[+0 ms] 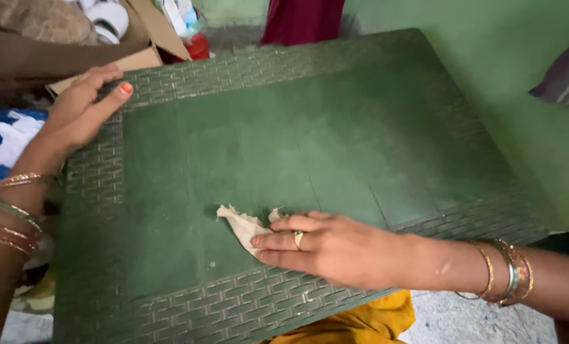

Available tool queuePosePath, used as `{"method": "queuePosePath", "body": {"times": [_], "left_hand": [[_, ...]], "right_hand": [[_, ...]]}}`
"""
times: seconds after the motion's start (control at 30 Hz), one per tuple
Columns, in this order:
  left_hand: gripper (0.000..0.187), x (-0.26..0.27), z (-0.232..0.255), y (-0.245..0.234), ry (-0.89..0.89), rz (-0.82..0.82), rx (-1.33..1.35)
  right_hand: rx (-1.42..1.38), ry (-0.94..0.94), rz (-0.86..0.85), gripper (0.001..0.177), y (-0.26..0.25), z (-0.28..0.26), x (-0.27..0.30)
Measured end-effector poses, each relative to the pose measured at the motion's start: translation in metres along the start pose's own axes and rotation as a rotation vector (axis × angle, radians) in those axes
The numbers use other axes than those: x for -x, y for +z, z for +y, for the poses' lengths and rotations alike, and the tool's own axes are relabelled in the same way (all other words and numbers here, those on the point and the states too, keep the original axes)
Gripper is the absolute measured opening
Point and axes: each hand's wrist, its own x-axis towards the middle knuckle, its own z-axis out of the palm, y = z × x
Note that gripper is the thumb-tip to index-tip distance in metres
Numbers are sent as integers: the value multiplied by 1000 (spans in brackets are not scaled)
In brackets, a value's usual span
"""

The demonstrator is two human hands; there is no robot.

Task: The person wipes the surface of a green textured table using a cloth. They repeatedly rub the cloth across the table's surface, covering different areas in a systematic manner.

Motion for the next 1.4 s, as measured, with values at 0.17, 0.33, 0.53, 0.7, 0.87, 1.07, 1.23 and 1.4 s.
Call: {"method": "queuePosePath", "body": {"times": [0.17,0.33,0.53,0.7,0.87,1.07,1.23,1.4], "left_hand": [[58,-2,-8,1,-7,13,13],[56,-5,-26,1,60,19,-11],[59,-6,-23,1,48,18,-5],[68,-4,-15,1,2,24,-75],[69,-4,-11,-1,-44,4,-128],[65,-2,-14,1,-5,13,-75],[64,0,-12,-4,10,31,43],[66,4,0,-6,-59,51,160]], "right_hand": [[-172,87,-152,71,-15,7,17],[-132,245,-12,74,-30,86,55],[456,924,187,21,-53,219,129],[507,809,30,18,-36,221,58],[105,-61,189,26,25,73,-60],[-165,-326,84,55,25,68,-63],[76,232,109,71,-31,206,-19],[394,771,288,33,-24,264,-27]]}}
